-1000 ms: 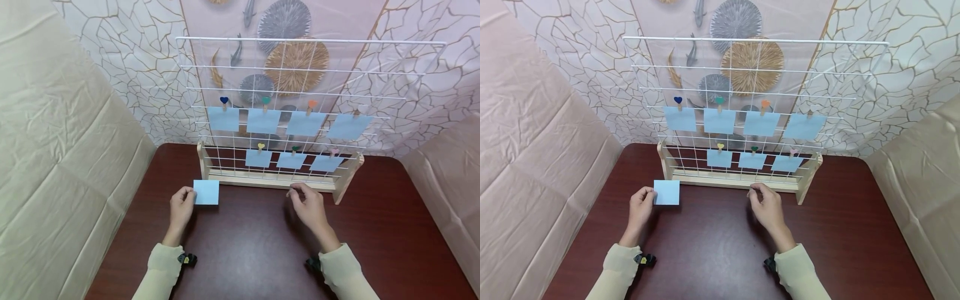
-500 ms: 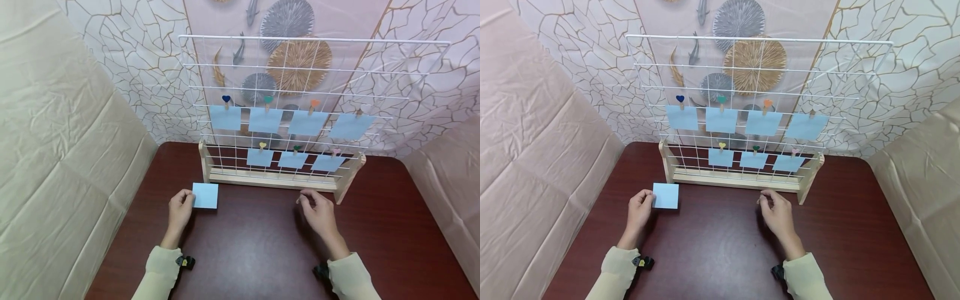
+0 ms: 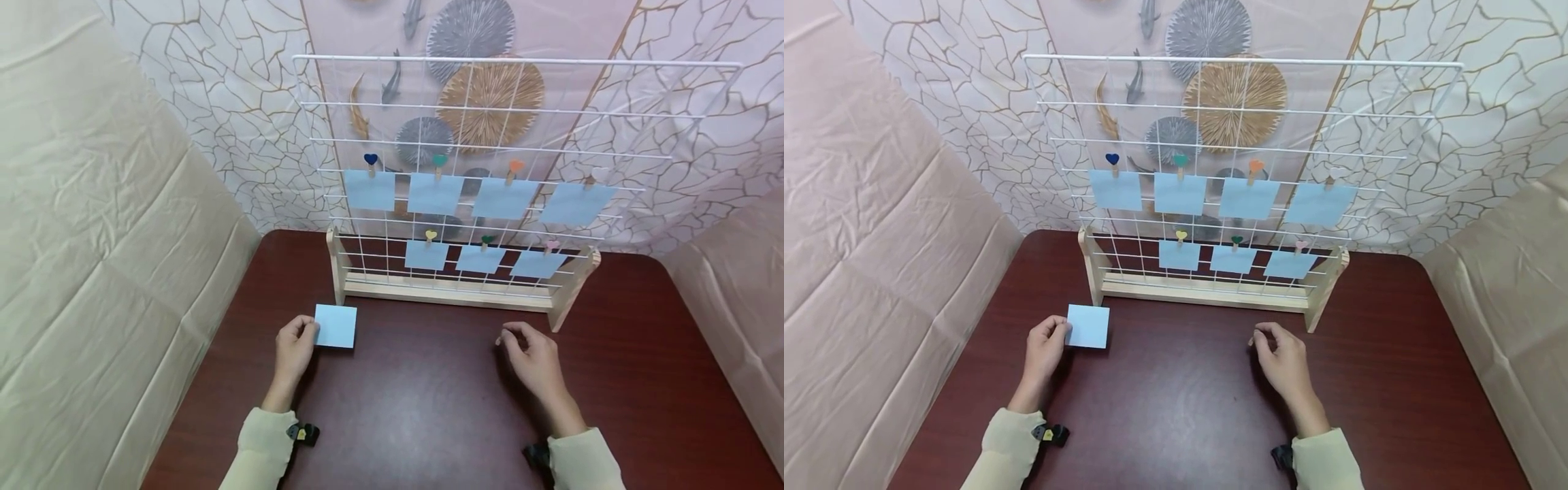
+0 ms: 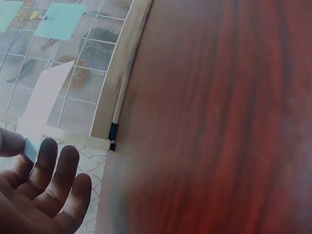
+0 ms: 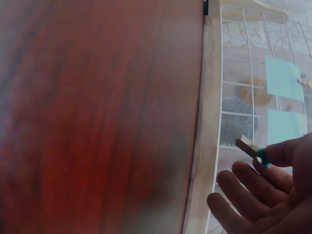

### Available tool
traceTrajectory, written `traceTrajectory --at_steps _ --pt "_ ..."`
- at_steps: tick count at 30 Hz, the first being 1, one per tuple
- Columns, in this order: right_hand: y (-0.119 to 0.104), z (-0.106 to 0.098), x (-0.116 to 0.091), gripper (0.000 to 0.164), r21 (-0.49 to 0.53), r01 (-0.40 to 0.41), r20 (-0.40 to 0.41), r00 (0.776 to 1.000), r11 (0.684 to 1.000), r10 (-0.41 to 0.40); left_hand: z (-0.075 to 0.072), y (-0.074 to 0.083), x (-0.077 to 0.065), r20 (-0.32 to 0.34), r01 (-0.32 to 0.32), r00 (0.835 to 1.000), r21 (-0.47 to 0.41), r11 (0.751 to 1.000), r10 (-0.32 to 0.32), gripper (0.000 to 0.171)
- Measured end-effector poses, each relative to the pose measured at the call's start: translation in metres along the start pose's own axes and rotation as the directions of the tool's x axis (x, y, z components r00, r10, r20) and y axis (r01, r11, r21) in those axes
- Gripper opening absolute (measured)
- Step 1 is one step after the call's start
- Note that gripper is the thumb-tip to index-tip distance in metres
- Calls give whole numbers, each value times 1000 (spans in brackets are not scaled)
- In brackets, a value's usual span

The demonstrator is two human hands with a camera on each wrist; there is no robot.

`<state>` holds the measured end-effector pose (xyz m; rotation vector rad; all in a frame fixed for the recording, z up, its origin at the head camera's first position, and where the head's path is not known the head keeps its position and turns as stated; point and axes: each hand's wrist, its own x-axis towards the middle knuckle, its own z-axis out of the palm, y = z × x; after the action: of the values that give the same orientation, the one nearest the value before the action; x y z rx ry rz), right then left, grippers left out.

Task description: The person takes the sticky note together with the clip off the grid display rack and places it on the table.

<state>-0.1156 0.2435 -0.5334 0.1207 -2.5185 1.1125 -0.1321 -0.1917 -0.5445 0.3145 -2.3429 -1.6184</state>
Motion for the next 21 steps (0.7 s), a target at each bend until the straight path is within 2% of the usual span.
traceTrajectory --at_steps 8,11,21 --pt "11 -9 -7 16 -52 -32 79 996 998 36 -4 -2 -4 60 66 996 -1 998 -66 15" --pt "12 -13 -9 17 -55 -43 107 993 998 48 -6 -3 -5 58 77 995 9 997 -77 14" --pt "17 -24 -13 16 -84 -49 146 987 995 61 -12 -5 -11 30 46 998 131 990 -50 12"
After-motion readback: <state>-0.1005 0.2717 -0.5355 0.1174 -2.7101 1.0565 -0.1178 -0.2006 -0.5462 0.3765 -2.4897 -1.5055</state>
